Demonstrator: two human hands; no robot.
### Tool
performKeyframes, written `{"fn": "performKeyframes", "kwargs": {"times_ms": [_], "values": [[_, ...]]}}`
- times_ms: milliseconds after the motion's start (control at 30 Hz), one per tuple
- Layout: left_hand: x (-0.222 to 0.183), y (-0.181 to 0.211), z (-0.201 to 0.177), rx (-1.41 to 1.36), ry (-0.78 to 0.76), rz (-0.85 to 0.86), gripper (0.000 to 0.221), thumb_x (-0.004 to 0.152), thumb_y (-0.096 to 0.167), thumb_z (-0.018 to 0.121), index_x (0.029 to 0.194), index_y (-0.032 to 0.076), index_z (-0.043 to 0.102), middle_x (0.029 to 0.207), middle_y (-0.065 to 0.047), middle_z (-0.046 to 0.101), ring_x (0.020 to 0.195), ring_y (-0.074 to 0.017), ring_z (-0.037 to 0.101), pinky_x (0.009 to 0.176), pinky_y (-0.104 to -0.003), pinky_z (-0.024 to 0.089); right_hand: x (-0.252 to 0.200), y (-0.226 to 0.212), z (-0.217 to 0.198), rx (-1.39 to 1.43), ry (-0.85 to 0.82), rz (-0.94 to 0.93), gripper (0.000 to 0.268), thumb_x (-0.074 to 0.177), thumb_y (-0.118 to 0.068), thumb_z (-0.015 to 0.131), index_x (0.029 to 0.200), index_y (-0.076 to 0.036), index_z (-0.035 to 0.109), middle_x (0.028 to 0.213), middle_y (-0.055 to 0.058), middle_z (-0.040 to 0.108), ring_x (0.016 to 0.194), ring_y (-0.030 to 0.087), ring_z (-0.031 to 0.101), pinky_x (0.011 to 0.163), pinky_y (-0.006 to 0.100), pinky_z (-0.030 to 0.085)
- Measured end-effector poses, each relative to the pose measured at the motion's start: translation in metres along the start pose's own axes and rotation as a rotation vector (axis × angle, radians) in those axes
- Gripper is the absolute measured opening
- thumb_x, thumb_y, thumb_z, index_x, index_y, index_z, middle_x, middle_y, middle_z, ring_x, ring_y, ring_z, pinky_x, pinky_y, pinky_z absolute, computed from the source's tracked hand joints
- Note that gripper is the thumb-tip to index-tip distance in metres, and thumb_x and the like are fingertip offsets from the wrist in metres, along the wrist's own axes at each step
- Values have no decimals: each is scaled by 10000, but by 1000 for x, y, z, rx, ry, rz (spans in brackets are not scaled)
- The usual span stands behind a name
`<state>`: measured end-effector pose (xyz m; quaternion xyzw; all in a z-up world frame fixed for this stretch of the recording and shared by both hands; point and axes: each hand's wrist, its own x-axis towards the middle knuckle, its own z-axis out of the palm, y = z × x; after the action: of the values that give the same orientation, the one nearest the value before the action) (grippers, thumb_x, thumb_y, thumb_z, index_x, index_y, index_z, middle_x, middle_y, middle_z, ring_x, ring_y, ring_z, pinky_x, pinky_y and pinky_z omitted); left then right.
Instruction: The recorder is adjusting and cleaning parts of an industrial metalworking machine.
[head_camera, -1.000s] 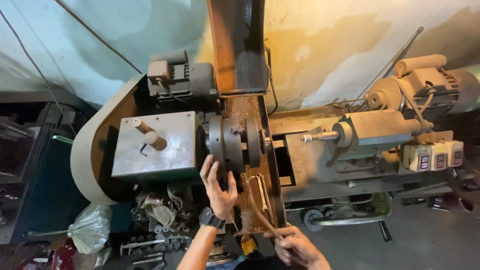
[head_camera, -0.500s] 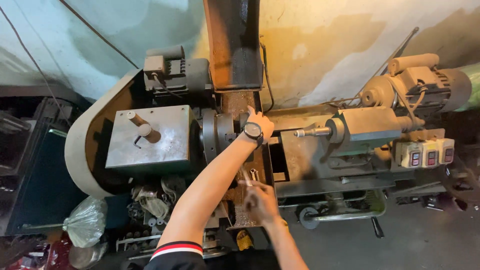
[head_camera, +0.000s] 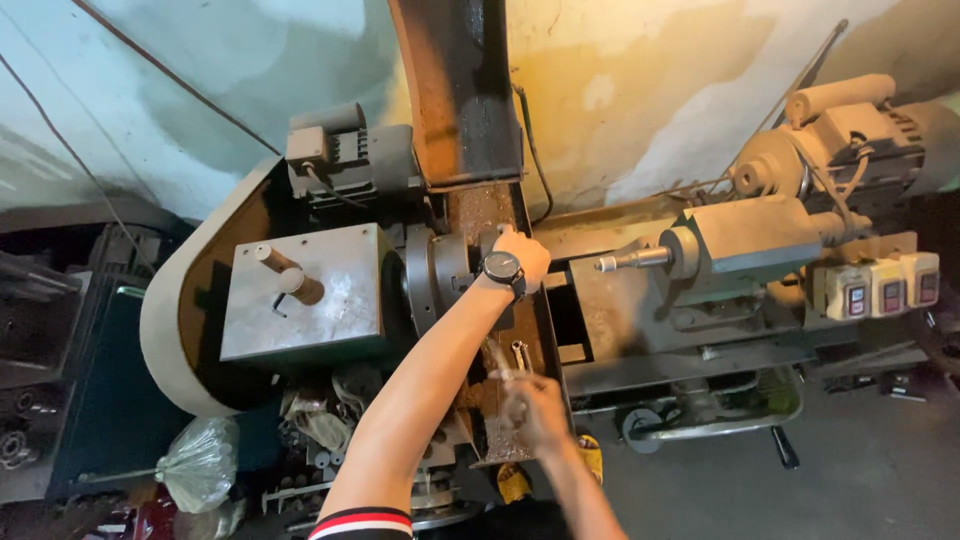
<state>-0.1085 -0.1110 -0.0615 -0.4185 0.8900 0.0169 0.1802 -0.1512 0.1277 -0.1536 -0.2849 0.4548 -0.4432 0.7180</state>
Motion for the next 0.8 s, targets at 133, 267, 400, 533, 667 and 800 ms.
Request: {"fn": "performKeyframes", "kwargs": {"times_ms": [133, 267, 400, 533, 667, 800], "values": [[1, -1, 0, -12, 57, -12, 211, 889, 178, 622, 980, 91, 791, 1031, -162, 766, 1024, -358, 716, 1046, -639, 395, 4, 19, 11, 98, 97, -66, 348, 969, -126, 588, 1153, 146, 704, 517, 24, 509, 396, 116, 457, 391, 297, 412], [-6, -1, -1, -44, 104, -2, 202, 886, 168, 616, 935, 87, 794, 985, -175, 766, 961, -367, 731, 1026, -636, 414, 9, 12, -26, 214, -115, -56, 410, 943, -108, 583, 1292, 91, 663, 532, 30, 504, 421, 117, 465, 404, 286, 410], [-7, 2, 1, -63, 117, 24, 189, 896, 170, 626, 920, 83, 792, 980, -176, 768, 964, -361, 731, 972, -588, 461, -24, 13, -82, 855, -708, 332, 403, 969, -162, 568, 1297, 69, 618, 585, 33, 526, 436, 123, 466, 372, 270, 379], [-11, 1, -12, -129, 178, 40, 265, 869, 323, 705, 930, 73, 768, 982, -154, 753, 1031, -337, 685, 915, -520, 481, -55, 40, -132, 411, -562, 328, 415, 971, -165, 586, 1308, 71, 645, 675, 131, 632, 432, 133, 512, 393, 264, 383], [-10, 1, -7, -240, 349, 35, 332, 898, 393, 717, 950, 67, 746, 961, -141, 741, 1039, -336, 654, 884, -488, 486, -53, 66, -147, -574, -30, 49, 339, 1046, -184, 614, 1173, 92, 763, 686, 175, 636, 559, 215, 586, 521, 364, 472], [-23, 3, -14, -382, 604, 43, 269, 885, 345, 719, 986, 98, 744, 963, -109, 749, 1004, -322, 659, 874, -479, 489, -40, 21, -100, -1145, 154, -313, 267, 961, -160, 613, 1160, 17, 637, 875, 268, 711, 855, 472, 679, 704, 519, 542]]}}
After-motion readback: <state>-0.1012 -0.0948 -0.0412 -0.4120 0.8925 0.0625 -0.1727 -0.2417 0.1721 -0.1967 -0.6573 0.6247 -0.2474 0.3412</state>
